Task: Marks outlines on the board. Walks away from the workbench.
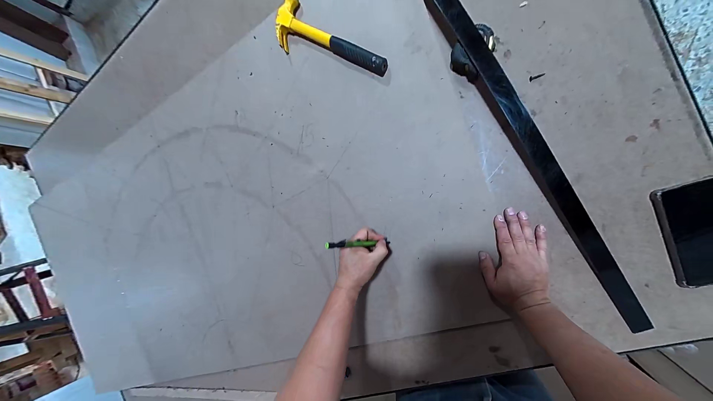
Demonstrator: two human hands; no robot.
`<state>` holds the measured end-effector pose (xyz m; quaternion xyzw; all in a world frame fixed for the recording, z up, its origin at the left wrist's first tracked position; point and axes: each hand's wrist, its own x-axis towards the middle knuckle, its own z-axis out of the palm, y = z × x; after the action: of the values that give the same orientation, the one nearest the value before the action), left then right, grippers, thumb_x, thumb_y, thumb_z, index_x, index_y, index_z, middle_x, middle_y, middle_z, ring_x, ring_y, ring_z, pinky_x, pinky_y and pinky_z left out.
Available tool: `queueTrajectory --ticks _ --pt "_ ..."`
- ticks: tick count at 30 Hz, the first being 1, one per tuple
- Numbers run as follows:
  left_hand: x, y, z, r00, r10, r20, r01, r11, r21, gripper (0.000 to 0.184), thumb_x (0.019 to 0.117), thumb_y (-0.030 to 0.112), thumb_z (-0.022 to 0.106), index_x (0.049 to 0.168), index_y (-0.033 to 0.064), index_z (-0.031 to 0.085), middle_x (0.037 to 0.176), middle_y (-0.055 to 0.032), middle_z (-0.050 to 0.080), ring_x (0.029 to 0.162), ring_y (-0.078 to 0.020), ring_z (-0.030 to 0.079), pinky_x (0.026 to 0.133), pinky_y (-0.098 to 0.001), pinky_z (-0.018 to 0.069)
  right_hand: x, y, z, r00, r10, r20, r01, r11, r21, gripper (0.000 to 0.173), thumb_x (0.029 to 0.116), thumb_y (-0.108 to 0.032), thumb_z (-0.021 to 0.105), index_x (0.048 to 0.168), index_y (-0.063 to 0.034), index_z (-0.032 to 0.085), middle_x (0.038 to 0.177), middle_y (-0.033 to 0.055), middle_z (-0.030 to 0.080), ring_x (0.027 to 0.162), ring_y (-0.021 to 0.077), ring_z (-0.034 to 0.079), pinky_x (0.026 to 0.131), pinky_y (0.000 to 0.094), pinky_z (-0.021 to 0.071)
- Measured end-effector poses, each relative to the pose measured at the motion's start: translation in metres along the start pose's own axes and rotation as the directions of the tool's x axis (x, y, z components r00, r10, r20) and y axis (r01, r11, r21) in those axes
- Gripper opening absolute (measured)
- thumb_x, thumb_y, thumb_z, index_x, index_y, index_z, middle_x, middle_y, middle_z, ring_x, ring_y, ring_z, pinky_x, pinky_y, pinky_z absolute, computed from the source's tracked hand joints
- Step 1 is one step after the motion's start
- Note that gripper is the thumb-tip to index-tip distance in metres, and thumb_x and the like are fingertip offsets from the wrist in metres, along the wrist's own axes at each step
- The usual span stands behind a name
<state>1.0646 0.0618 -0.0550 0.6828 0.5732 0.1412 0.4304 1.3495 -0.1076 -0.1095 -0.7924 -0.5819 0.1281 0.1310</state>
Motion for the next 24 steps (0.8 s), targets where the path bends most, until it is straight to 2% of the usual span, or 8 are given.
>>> queueTrajectory --ticks 3,6,10,13,16,18,22,24 --pt "-0.013 0.000 0.010 0.999 -0.034 -0.002 0.034 0.999 -0.021 0.006 0.0887 0.018 0.069 0.091 0.0141 0.073 0.087 0.0031 0.074 0.069 -0.0057 0.065 0.062 -0.0267 0.0542 0.001 0.000 -0.002 1.000 0.001 0.009 -0.001 1.000 -0.001 0.074 0.0989 -0.050 0.037 0.162 -0.0128 0.033 0.170 0.0059 0.026 0.159 0.0264 0.017 0.127 0.0599 0.0106" --pt "-0.005 0.000 0.011 0.995 -0.027 -0.093 0.025 0.999 -0.025 0.005 0.0879 0.018 0.070 0.090 0.0138 0.072 0.079 0.0039 0.071 0.066 -0.0046 0.064 0.060 -0.0260 0.0536 0.000 -0.002 -0.002 1.000 0.010 0.022 -0.010 1.000 -0.013 0.074 0.0984 -0.049 0.039 0.162 -0.0123 0.031 0.171 0.0058 0.024 0.160 0.0247 0.015 0.128 0.0587 0.0097" --pt "-0.052 -0.013 0.003 0.980 -0.162 -0.113 0.149 0.982 -0.114 0.005 0.0905 0.015 0.066 0.092 0.0115 0.070 0.082 -0.0018 0.073 0.066 -0.0145 0.067 0.060 -0.0354 0.0564 0.001 0.000 0.000 1.000 0.003 -0.007 -0.003 1.000 -0.018 0.074 0.0981 -0.050 0.036 0.162 -0.0133 0.032 0.171 0.0058 0.025 0.159 0.0241 0.016 0.128 0.0581 0.0092" --pt "-0.122 -0.016 0.006 0.946 -0.325 0.019 0.324 0.937 -0.126 0.011 0.0912 0.016 0.064 0.089 0.0079 0.070 0.074 -0.0031 0.071 0.062 -0.0168 0.067 0.059 -0.0370 0.0588 0.001 0.001 0.001 1.000 -0.006 -0.023 0.006 1.000 -0.001 0.075 0.0982 -0.052 0.035 0.162 -0.0135 0.032 0.171 0.0052 0.025 0.159 0.0247 0.017 0.128 0.0587 0.0095" --pt "-0.170 -0.004 0.013 0.806 -0.538 0.247 0.539 0.839 0.070 0.033 0.0982 0.036 0.063 0.084 0.0067 0.070 0.067 -0.0027 0.066 0.059 -0.0156 0.064 0.061 -0.0386 0.0573 0.002 0.001 0.002 0.999 -0.004 -0.044 0.004 1.000 0.000 0.075 0.0977 -0.053 0.034 0.162 -0.0138 0.033 0.170 0.0054 0.026 0.159 0.0252 0.017 0.128 0.0585 0.0093" --pt "-0.182 0.000 0.021 0.773 -0.575 0.269 0.551 0.818 0.165 0.044 0.0983 0.048 0.060 0.079 0.0085 0.067 0.066 -0.0034 0.060 0.061 -0.0182 0.060 0.063 -0.0436 0.0525 0.004 0.000 0.000 0.999 0.004 -0.042 -0.004 1.000 -0.005 0.075 0.0976 -0.053 0.033 0.162 -0.0146 0.033 0.170 0.0053 0.026 0.159 0.0252 0.017 0.128 0.0579 0.0095" --pt "-0.193 0.022 -0.002 0.854 -0.516 0.070 0.501 0.850 0.160 0.049 0.0969 0.057 0.063 0.098 0.0087 0.071 0.082 -0.0067 0.067 0.078 -0.0221 0.066 0.077 -0.0488 0.0560 0.002 0.000 -0.010 1.000 -0.014 0.012 0.014 1.000 -0.001 0.074 0.1000 -0.053 0.031 0.163 -0.0134 0.031 0.171 0.0059 0.023 0.159 0.0248 0.015 0.127 0.0590 0.0090" --pt "-0.221 0.031 -0.031 0.877 -0.478 0.038 0.461 0.863 0.207 0.048 0.0969 0.054 0.064 0.110 0.0088 0.072 0.095 -0.0084 0.073 0.091 -0.0236 0.070 0.088 -0.0516 0.0571 0.000 0.003 -0.042 0.995 -0.047 0.086 0.036 0.992 0.118 0.066 0.1036 -0.048 0.042 0.159 -0.0124 0.039 0.167 0.0067 0.034 0.156 0.0242 0.027 0.127 0.0575 0.0170"
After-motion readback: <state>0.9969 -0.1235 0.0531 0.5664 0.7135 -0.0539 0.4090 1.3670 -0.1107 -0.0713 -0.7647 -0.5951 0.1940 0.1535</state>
